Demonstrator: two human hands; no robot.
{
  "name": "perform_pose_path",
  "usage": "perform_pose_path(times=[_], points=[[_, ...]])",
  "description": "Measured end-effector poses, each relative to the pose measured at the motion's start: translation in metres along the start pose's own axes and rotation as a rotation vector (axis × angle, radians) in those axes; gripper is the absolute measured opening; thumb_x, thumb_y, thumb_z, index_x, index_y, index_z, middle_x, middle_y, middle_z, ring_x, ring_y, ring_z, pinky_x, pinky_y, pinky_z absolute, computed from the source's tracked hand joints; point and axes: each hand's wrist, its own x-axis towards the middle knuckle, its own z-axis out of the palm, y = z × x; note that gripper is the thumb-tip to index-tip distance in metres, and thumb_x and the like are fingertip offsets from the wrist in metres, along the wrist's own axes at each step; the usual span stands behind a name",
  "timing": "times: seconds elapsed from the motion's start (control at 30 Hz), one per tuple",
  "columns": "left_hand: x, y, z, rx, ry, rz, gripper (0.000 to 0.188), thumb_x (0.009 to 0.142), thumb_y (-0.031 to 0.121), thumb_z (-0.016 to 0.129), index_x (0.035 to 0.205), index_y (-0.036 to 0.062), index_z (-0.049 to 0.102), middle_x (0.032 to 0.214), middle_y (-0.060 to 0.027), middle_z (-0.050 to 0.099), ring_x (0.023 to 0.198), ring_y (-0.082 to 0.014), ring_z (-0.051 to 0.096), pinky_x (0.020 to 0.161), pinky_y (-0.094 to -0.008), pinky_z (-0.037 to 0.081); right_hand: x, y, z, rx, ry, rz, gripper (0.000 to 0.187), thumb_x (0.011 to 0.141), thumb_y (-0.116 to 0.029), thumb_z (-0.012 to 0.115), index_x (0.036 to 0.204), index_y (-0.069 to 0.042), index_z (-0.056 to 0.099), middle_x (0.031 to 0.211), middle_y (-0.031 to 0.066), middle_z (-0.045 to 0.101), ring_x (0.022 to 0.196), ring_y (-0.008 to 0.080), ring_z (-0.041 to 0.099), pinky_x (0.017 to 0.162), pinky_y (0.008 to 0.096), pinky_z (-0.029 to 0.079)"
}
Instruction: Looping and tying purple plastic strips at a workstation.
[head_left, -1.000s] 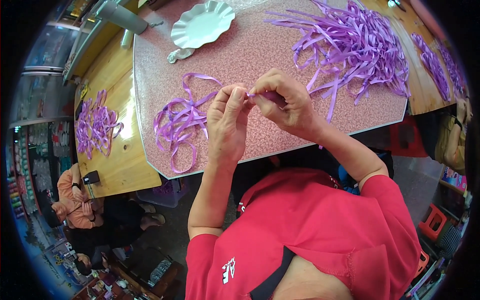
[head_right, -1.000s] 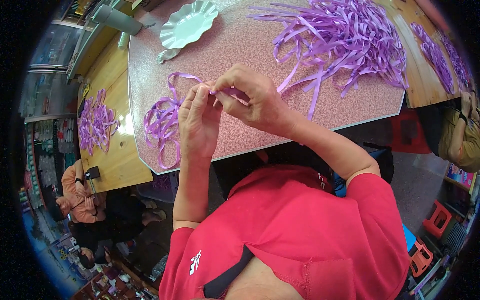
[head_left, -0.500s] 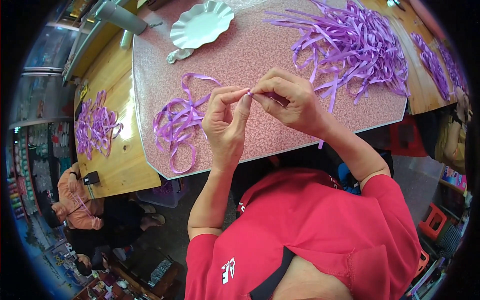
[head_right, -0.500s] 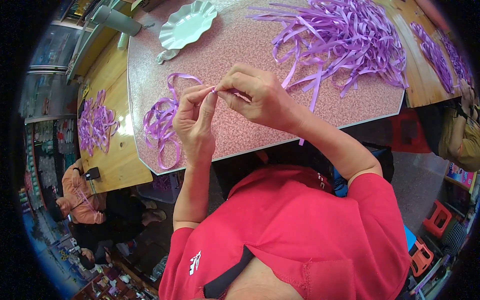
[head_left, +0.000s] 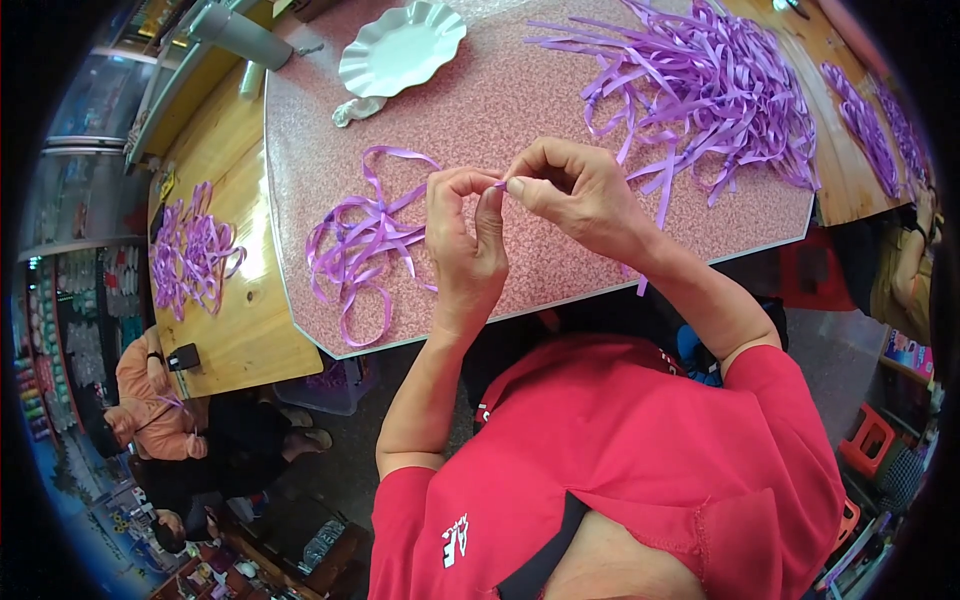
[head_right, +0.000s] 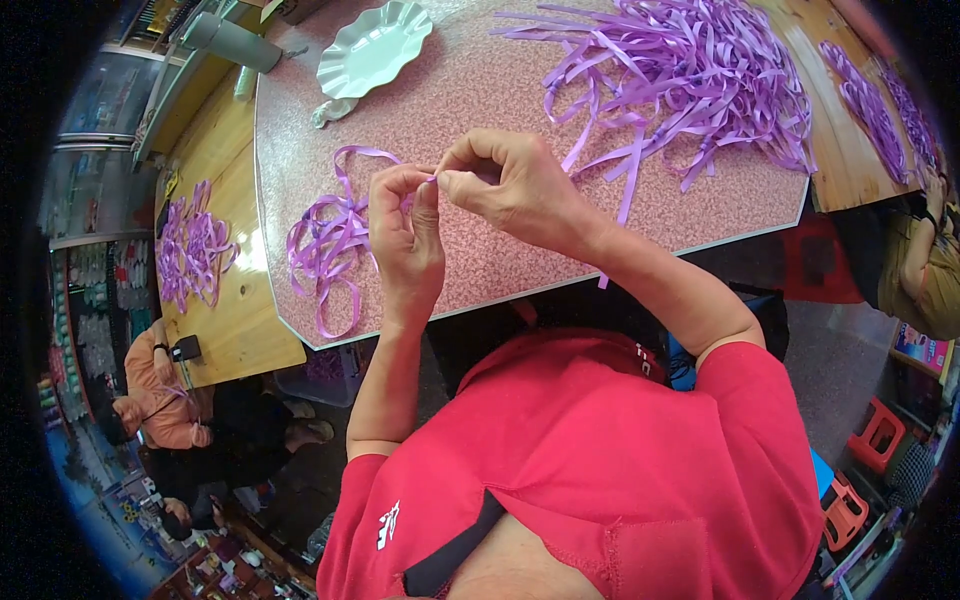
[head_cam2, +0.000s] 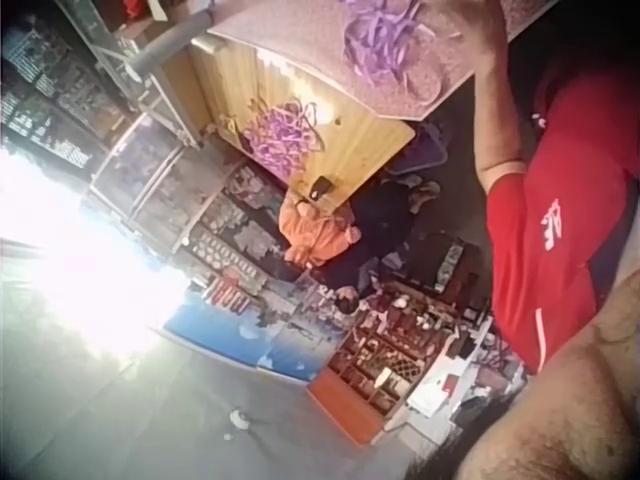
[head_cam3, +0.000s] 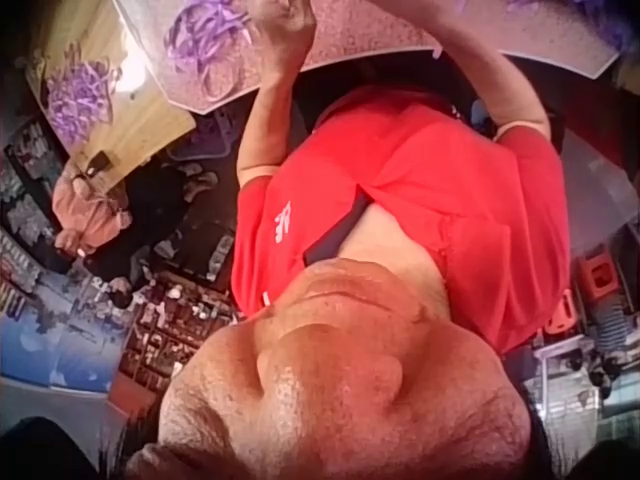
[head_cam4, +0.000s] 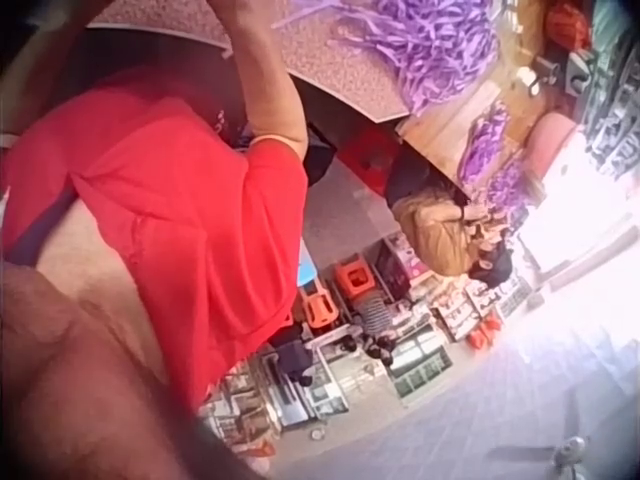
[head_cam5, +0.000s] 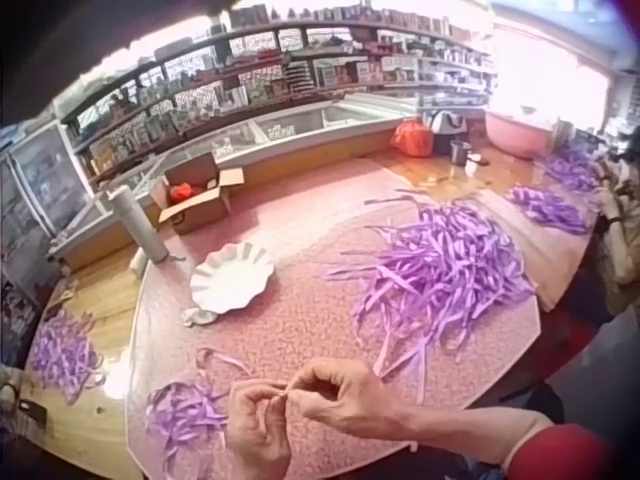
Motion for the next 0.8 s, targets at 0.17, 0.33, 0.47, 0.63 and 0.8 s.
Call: perform_pose_path(times=[0.17, 0.33, 0.47, 0.63, 0.8], points=[[0.003, 0.006, 0.002, 0.080, 0.123, 0.071, 0.013, 0.092, 0.006, 0.068, 0.099, 0.0022, 0.057, 0.099, -0.0126, 0.061, 0.095, -0.0263, 0.058, 0.084, -0.0371, 0.046, -0.001, -0.005, 0.003, 0.263, -0.009, 0.171, 0.013, 0.094, -0.016, 0.068, 0.096, -0.003, 0.069, 0.073, -0.0060, 0.056, 0.059, 0.0014, 0.046, 0.050, 0.0192, 0.035], [0.003, 0.005, -0.002, 0.167, 0.129, 0.137, 0.016, 0.089, 0.005, 0.071, 0.101, 0.0021, 0.060, 0.100, -0.0139, 0.063, 0.095, -0.0270, 0.061, 0.084, -0.0377, 0.047, -0.002, -0.011, 0.008, 0.342, 0.007, 0.209, 0.016, 0.093, -0.018, 0.069, 0.098, -0.002, 0.070, 0.071, -0.0061, 0.056, 0.057, 0.0010, 0.045, 0.049, 0.0178, 0.033], [0.002, 0.009, -0.006, 0.112, 0.092, 0.090, 0.012, 0.089, 0.004, 0.070, 0.098, 0.0006, 0.063, 0.101, -0.0143, 0.064, 0.096, -0.0267, 0.063, 0.085, -0.0359, 0.049, -0.001, -0.003, 0.006, 0.256, 0.024, 0.107, 0.018, 0.093, -0.019, 0.070, 0.100, -0.003, 0.072, 0.070, -0.0057, 0.057, 0.057, 0.0009, 0.046, 0.049, 0.0177, 0.033], [0.004, 0.010, -0.012, -0.070, 0.003, -0.114, 0.009, 0.089, 0.004, 0.069, 0.095, -0.0010, 0.064, 0.101, -0.0134, 0.064, 0.096, -0.0253, 0.064, 0.087, -0.0344, 0.050, 0.000, -0.002, -0.002, 0.147, -0.035, 0.070, 0.018, 0.093, -0.019, 0.070, 0.100, -0.003, 0.074, 0.070, -0.0049, 0.059, 0.058, 0.0011, 0.048, 0.050, 0.0177, 0.036], [0.004, 0.002, -0.004, 0.200, 0.104, 0.128, 0.013, 0.081, 0.000, 0.073, 0.090, 0.0032, 0.063, 0.094, -0.0103, 0.066, 0.090, -0.0253, 0.063, 0.082, -0.0368, 0.048, -0.002, -0.003, 0.001, 0.268, -0.040, 0.191, 0.019, 0.094, -0.019, 0.069, 0.100, -0.001, 0.071, 0.072, -0.0030, 0.060, 0.059, 0.0018, 0.050, 0.049, 0.0184, 0.039]])
